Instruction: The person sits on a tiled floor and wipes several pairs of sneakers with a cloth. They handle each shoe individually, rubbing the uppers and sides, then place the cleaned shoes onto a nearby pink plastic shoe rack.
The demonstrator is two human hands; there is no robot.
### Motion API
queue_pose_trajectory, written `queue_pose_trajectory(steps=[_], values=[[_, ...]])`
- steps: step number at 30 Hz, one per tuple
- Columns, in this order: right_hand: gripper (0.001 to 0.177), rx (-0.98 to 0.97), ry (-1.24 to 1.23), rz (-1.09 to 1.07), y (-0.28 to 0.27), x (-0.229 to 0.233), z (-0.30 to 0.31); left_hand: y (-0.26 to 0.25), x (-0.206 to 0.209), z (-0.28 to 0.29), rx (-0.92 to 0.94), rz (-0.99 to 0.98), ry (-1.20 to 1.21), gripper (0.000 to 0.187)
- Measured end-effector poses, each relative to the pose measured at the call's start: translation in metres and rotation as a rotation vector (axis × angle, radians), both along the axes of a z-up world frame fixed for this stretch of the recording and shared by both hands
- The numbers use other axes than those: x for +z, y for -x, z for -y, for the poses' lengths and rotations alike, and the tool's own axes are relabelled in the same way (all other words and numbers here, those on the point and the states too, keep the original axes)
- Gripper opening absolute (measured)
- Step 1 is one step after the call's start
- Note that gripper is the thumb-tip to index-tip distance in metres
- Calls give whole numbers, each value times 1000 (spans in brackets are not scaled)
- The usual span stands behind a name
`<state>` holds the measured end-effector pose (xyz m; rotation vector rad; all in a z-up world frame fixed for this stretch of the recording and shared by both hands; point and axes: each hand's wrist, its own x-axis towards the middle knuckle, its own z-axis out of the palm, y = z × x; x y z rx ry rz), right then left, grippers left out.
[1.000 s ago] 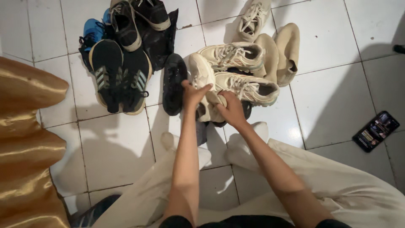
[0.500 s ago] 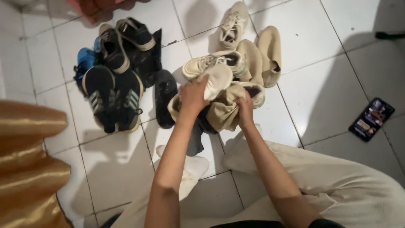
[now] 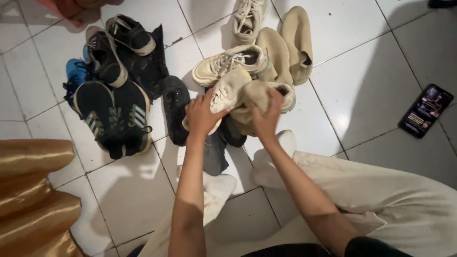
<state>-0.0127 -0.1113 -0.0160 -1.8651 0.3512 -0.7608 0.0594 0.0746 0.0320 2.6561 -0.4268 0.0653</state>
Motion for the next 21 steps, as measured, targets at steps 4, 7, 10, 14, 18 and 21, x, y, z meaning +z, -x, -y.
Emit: queue_pose_trajectory(steps=[4, 7, 10, 14, 18, 21], values=[[55, 22, 144, 0, -25, 16, -17, -11, -3, 10, -33, 6, 62, 64], [49, 35, 133, -38, -31, 21, -8, -16, -10, 24, -65, -63, 182, 54], [48, 85, 269, -86, -22, 19, 2, -21, -14, 35, -79, -90, 173, 48], [41, 148, 211, -149, 2, 8, -17, -18, -17, 34, -108, -53, 140, 45], [43, 73, 228, -83, -4, 12, -21, -12, -10, 38, -140, -21, 274, 52], [51, 46, 243, -16, -31, 24, 0, -4, -8, 52, -180, 49, 238, 46]])
